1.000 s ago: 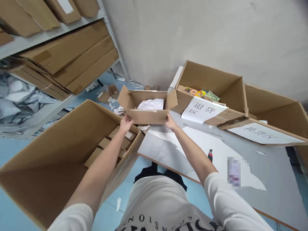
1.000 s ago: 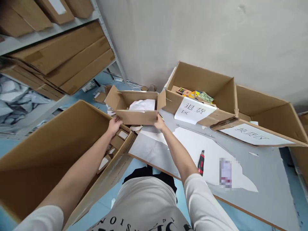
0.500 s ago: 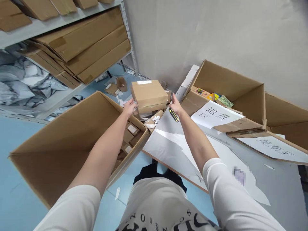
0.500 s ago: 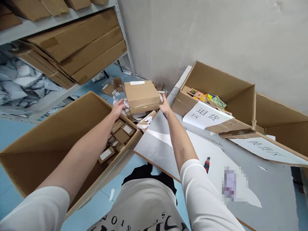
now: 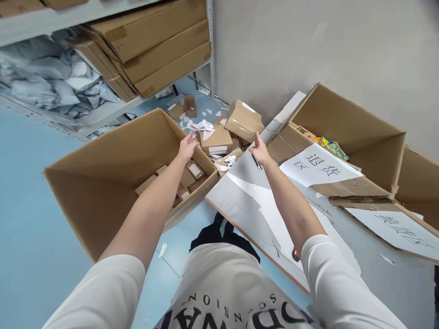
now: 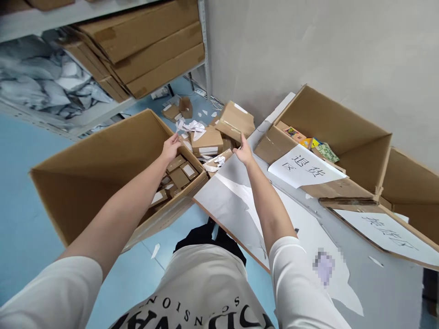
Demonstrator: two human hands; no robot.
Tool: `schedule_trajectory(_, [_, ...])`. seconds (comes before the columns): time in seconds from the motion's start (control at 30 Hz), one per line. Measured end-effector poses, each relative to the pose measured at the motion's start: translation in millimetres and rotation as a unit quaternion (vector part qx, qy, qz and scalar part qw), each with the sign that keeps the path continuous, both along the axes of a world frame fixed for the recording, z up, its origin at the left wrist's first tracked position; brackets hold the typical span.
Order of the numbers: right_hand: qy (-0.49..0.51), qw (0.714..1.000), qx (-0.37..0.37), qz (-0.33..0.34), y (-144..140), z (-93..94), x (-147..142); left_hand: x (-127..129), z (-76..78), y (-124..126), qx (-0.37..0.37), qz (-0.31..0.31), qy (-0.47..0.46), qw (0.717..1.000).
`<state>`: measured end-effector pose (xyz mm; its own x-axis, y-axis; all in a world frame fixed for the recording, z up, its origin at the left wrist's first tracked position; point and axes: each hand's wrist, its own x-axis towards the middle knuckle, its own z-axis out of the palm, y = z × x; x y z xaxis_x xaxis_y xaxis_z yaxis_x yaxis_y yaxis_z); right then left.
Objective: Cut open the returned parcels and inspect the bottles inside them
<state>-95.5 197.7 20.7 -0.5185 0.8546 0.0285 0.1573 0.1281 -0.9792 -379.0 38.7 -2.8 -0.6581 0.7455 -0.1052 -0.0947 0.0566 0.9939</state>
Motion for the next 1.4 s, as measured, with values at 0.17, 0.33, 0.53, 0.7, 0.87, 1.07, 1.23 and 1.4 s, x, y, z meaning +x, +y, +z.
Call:
schedule_trajectory(0.17, [0.028,0.999,-0.02,0.01,-23,-2.7,-3,0,-1.9,-64,-0.004,0.086,-0.003,0.996])
schedule_trajectory(0.33, [0.069,0.996,-0.012,0.047,-54,-9.9,-7,0,-9.8,-150,-0.042,0.217,0.002,0.975])
schedule_trajectory(0.53, [0.085,0.992,-0.019,0.09,-91,-16.0,-36,0,-16.1,-237,-0.057,0.307,0.038,0.949])
schedule_trajectory(0.7, [0.076,0.989,-0.016,0.127,-111,-14.3,-77,-10,-21.7,-284,-0.068,0.351,0.037,0.933])
schedule_trajectory(0.87, [0.046,0.984,-0.012,0.172,-136,-24.2,-136,-32,-32.3,-321,-0.103,0.382,0.012,0.918])
schedule_trajectory(1.07, [-0.003,0.977,-0.016,0.214,-174,-57.7,-218,-83,-65.3,-358,-0.142,0.387,-0.022,0.911])
schedule_trajectory(1.23, [-0.046,0.977,-0.042,0.206,-196,-96.4,-271,-122,-102.1,-376,-0.156,0.387,-0.055,0.907])
schedule_trajectory(1.4, [-0.103,0.971,-0.088,0.194,-209,-136.6,-295,-141,-132.0,-388,-0.194,0.378,-0.09,0.901])
